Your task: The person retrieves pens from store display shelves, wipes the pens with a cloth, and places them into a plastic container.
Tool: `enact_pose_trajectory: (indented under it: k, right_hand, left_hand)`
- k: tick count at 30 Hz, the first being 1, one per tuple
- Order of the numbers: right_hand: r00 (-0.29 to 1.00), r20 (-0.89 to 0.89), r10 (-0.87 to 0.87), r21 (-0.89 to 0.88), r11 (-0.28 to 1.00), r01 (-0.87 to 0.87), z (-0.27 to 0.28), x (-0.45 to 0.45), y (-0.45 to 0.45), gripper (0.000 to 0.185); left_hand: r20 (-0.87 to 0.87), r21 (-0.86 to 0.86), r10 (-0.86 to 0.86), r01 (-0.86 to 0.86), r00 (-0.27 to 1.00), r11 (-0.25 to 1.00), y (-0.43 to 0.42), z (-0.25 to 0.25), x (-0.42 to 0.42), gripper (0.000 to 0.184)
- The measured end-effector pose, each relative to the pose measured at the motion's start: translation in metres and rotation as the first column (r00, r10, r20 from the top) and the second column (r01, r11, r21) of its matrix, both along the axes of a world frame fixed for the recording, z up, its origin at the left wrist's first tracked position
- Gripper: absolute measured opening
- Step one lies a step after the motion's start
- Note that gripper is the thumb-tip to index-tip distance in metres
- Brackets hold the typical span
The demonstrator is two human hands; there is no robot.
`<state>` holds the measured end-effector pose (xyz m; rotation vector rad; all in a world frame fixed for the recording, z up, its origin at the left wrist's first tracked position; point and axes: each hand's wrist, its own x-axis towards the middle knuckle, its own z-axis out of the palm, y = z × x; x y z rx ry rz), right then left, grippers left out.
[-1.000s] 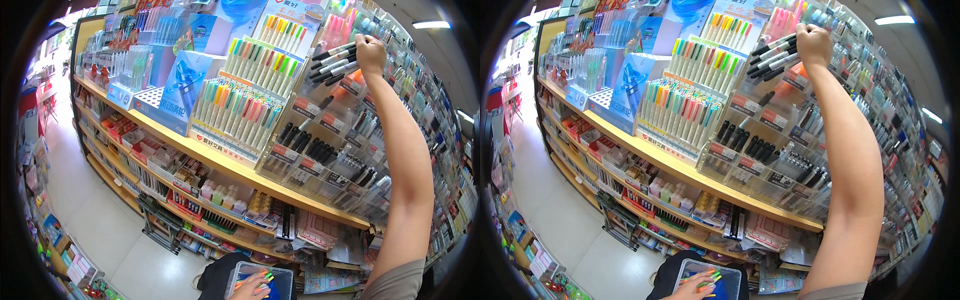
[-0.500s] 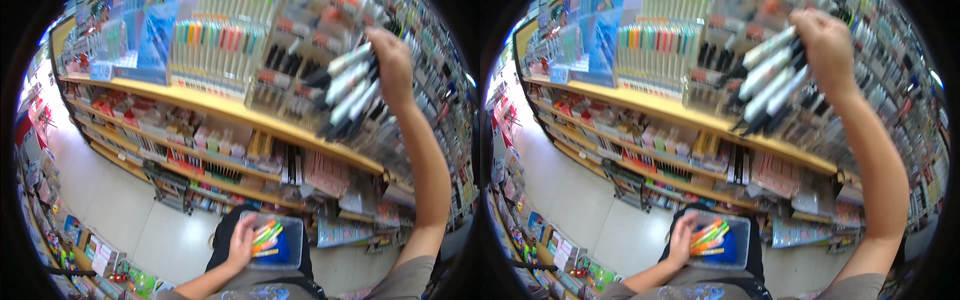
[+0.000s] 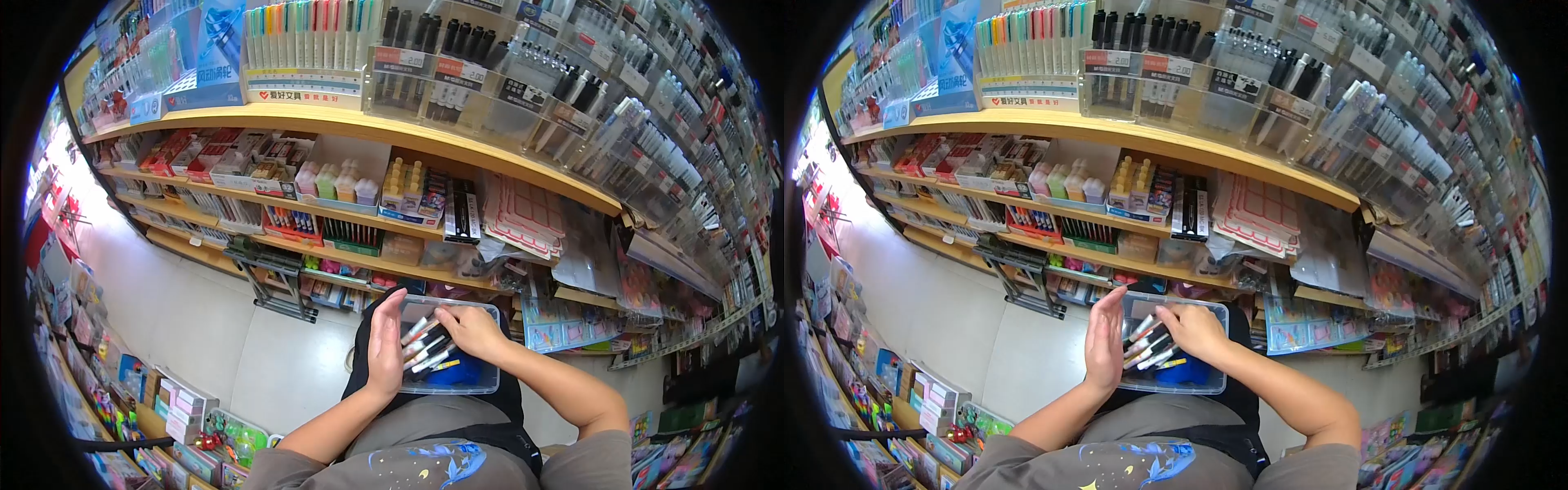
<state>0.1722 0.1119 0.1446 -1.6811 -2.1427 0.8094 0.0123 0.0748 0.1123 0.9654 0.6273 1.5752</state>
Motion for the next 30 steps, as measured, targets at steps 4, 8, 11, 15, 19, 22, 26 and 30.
enact_pose_trajectory:
  k: [4, 8, 11, 15, 19, 22, 26, 30]
  right_hand:
    - [0.958, 0.287, 0.028, -0.005, 1.0, -0.027, 0.046, 0.014, -0.002, 0.035]
    - [0.988, 0.152, 0.004, 0.224, 0.974, -0.038, 0.117, 0.024, 0.02, 0.023]
    - [0.999, -0.003, 0.052, 0.632, 0.774, -0.039, 0.196, 0.012, 0.051, 0.019]
    - [0.998, 0.048, -0.031, 0.897, 0.44, -0.029, 0.3, -0.01, 0.104, 0.02]
    - [0.986, 0.159, -0.044, 0.97, 0.192, -0.148, 0.354, -0.036, 0.164, 0.02]
    - [0.961, 0.252, -0.116, 0.909, 0.368, -0.194, 0.367, -0.057, 0.204, 0.026]
    - [0.9, 0.307, -0.31, 0.808, 0.585, -0.074, 0.373, -0.081, 0.235, 0.038]
    - [0.882, 0.276, -0.381, 0.775, 0.631, 0.031, 0.381, -0.092, 0.25, 0.042]
  left_hand:
    - [-0.073, 0.007, -0.017, 0.017, 0.997, 1.0, 0.001, -0.008, -0.001, 0.042]
    - [-0.112, -0.048, -0.028, 0.023, 0.993, 0.999, -0.002, -0.007, -0.003, 0.04]
    - [-0.148, -0.078, -0.014, 0.002, 0.989, 0.997, -0.003, -0.011, -0.005, 0.036]
    - [-0.151, -0.09, 0.01, -0.024, 0.988, 0.996, -0.001, -0.011, -0.004, 0.031]
    - [-0.144, -0.098, -0.001, -0.013, 0.99, 0.995, -0.004, -0.01, -0.004, 0.03]
    - [-0.151, -0.1, -0.023, 0.008, 0.988, 0.995, -0.005, -0.017, -0.004, 0.028]
    - [-0.109, -0.089, -0.056, 0.047, 0.992, 0.995, -0.006, -0.013, -0.008, 0.027]
    - [-0.135, -0.108, -0.044, 0.03, 0.99, 0.994, -0.004, -0.01, -0.014, 0.027]
